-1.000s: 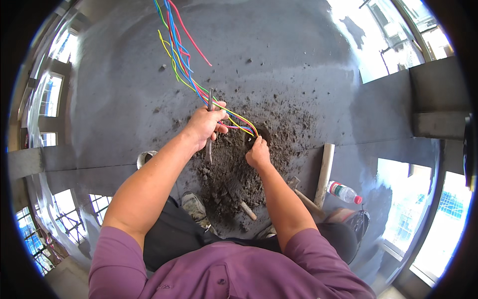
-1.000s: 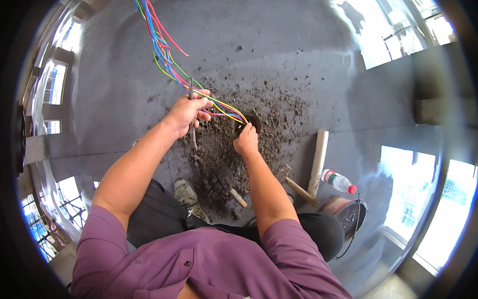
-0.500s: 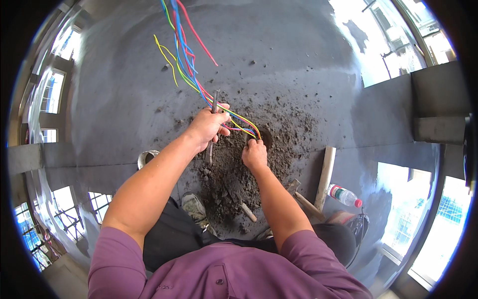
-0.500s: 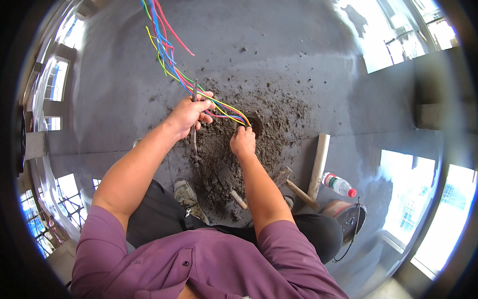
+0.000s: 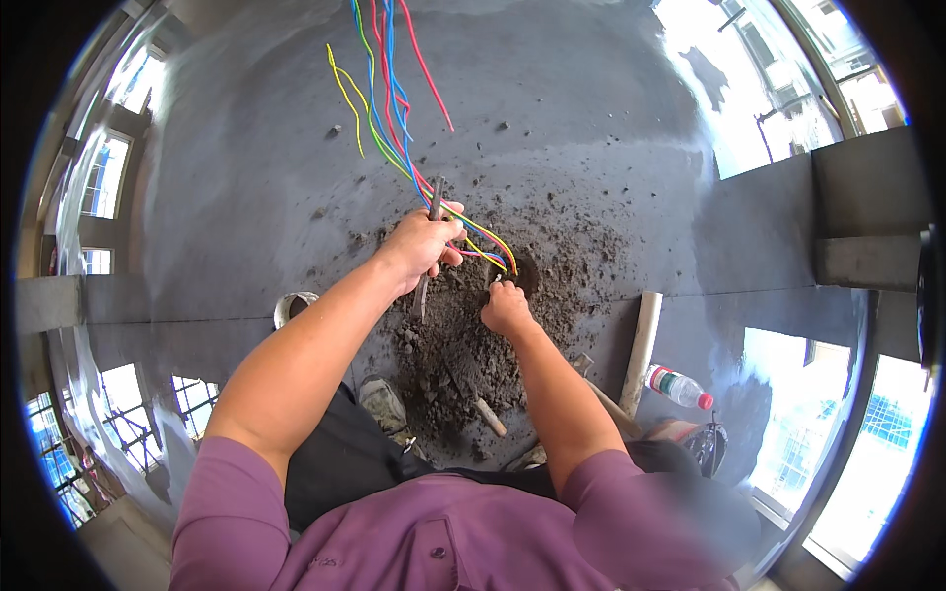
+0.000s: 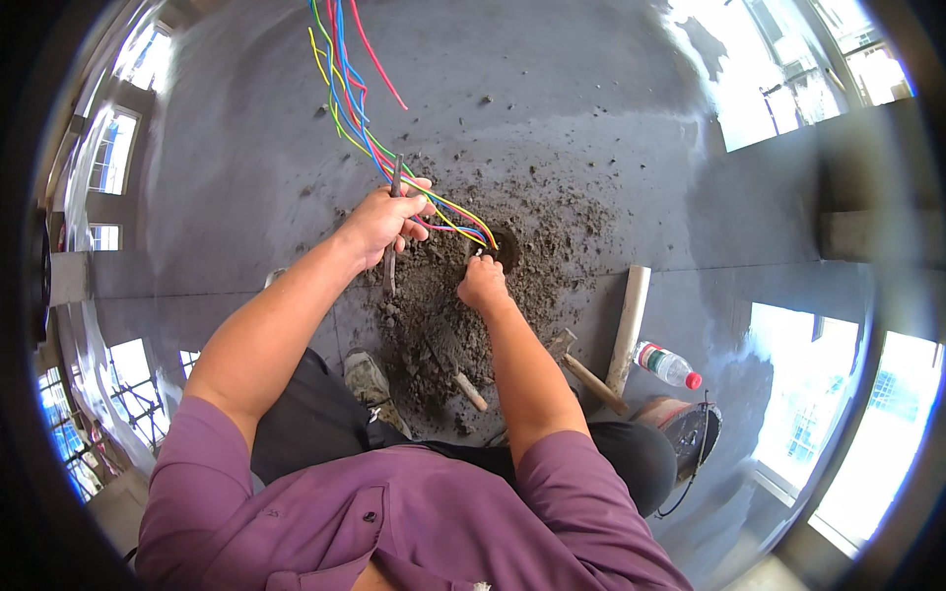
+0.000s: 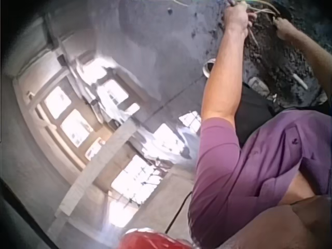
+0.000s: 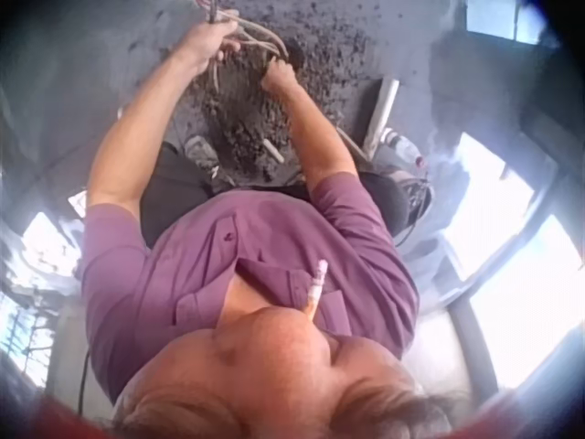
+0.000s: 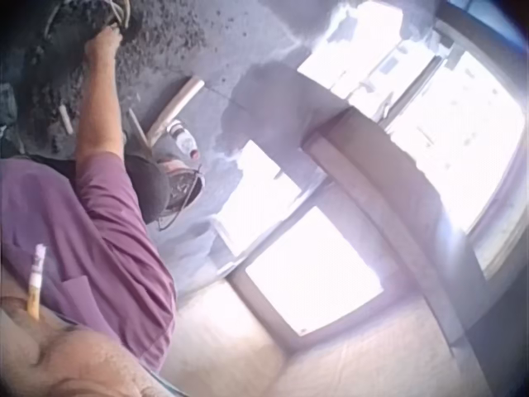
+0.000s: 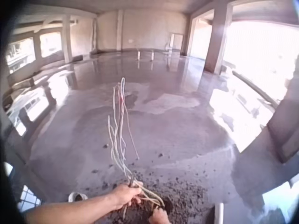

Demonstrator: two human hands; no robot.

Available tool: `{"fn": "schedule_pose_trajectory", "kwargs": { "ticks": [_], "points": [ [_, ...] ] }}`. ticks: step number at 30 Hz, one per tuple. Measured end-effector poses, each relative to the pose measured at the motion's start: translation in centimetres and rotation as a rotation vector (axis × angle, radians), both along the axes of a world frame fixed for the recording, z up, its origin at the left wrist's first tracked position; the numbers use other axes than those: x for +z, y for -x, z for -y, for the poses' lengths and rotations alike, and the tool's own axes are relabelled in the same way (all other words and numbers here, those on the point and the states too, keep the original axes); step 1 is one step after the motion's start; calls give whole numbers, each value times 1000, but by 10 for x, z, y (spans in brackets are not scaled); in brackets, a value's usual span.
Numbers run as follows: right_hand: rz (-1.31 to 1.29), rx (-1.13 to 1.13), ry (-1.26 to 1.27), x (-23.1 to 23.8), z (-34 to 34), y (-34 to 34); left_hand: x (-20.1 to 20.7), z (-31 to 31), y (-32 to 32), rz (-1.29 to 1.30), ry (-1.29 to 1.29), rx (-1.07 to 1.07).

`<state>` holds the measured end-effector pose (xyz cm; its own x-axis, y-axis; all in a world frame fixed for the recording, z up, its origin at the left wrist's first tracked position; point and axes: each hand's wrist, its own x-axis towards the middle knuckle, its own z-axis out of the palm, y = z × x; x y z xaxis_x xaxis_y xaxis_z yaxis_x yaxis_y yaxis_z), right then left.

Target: The person sits on the floor and uses a hammer and chisel to break up concrete around a hole. They then feed a bundle of colorful electrical wires into the hole and use the hammer to tap the chisel, presumably to secure the wires or clear the path.

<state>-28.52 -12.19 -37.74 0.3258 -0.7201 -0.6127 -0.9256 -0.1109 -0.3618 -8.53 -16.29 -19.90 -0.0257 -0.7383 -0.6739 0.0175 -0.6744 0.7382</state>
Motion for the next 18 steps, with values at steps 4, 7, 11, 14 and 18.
{"fn": "schedule_pose_trajectory", "kwargs": {
  "ticks": [4,7,11,14,18],
  "points": [
    [219,14,-484,39,11,-11,-6,-4,-8,0,-3,14],
    [275,-320,225,12,-21,-16,-4,-3,-3,15,7,8],
    [143,2,296,13,-43,-28,-1,-3,-2,26,24,25],
    [394,-47,180,40,-46,-49,-5,-5,-6,71,41,32],
    [324,-38,158,58,-33,-56,-9,-2,-12,143,-32,59]
  ]
}}
